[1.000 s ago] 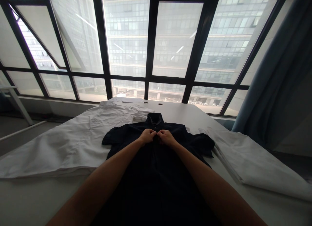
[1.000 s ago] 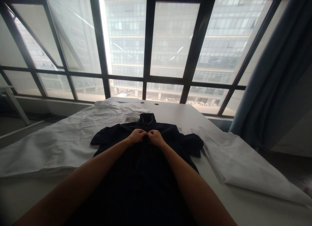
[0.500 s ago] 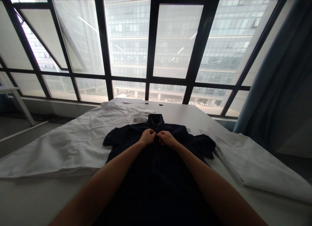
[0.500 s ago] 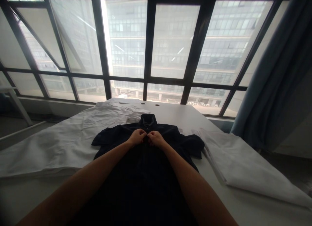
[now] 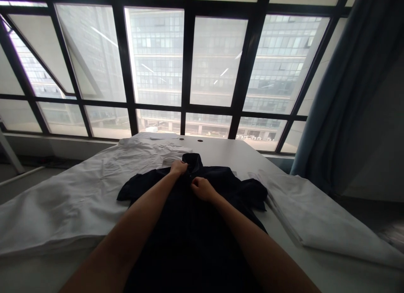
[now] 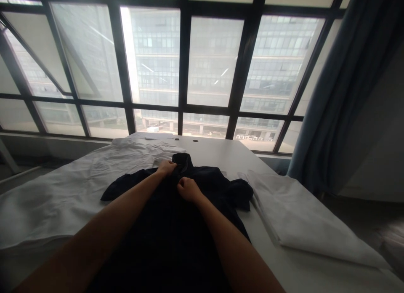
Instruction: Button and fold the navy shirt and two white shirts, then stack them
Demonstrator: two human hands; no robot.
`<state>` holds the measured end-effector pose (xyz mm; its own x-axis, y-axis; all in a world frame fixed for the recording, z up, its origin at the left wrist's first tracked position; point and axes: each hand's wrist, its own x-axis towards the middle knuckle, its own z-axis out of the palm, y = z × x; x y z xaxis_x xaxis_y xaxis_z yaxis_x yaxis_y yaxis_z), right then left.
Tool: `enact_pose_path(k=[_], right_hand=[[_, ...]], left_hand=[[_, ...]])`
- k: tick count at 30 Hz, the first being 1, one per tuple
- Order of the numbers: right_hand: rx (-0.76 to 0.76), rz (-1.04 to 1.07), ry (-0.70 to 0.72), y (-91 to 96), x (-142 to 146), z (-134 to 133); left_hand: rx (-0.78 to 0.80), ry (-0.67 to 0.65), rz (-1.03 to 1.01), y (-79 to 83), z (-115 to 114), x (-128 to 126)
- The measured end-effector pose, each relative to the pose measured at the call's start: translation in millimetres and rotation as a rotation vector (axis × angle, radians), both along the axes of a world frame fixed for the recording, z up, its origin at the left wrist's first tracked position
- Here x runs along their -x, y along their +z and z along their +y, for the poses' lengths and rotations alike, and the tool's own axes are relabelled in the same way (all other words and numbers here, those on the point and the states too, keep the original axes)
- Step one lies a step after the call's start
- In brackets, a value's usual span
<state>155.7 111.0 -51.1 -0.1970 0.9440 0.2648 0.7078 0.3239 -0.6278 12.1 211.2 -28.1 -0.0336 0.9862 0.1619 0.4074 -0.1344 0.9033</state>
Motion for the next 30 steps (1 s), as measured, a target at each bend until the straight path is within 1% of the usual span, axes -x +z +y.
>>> enact_pose_path(k=[3,5,6,8,10,12,15,17,19,21,23,25,28,30], right_hand=[[0.014,0.027,-0.107,2.6,-4,0],[-0.018,0.075,-0.217,6.4,-8,-1],[-0.043,0.108,-0.270,9.0,-10,-1],[-0.096,0.174,-0.361,15.0,-14,-2],[-0.155,0.209,-0.440,21.1,-17,-3],[-0.246,0.189,-0.476,26.5,-21,-3],[-0.417,0.063,-0.405,34.7,-26,-2],[-0.474,-0.048,-0.336,42.3,-29,1],[-0.497,-0.126,-0.284,52.5,-27,5],[-0.484,-0.171,-0.208,63.6,-22,11],[-0.428,-0.193,-0.104,73.4,-14,18],[-0.356,-0.174,-0.020,80.3,-8,25],[-0.303,-0.096,0.030,85.7,-6,35],[-0.288,-0.063,0.065,88.1,-9,40]], left_hand=[[-0.030,-0.005,-0.051,-4.1,-6,-1],[-0.058,-0.025,-0.098,-8.0,-16,2],[-0.067,-0.057,-0.141,-9.9,-23,5],[-0.084,-0.165,-0.258,-13.1,-37,12],[-0.109,-0.305,-0.359,-14.9,-49,19],[-0.134,-0.412,-0.386,-14.5,-59,25],[-0.162,-0.488,-0.405,-10.6,-68,30],[-0.143,-0.508,-0.436,-7.2,-72,30],[-0.072,-0.524,-0.471,-4.8,-74,29],[-0.005,-0.531,-0.519,-4.1,-75,26],[-0.003,-0.523,-0.558,-4.8,-76,25],[-0.076,-0.488,-0.542,-6.2,-76,24],[-0.193,-0.413,-0.464,-8.6,-73,25],[-0.195,-0.381,-0.460,-10.0,-71,28]])
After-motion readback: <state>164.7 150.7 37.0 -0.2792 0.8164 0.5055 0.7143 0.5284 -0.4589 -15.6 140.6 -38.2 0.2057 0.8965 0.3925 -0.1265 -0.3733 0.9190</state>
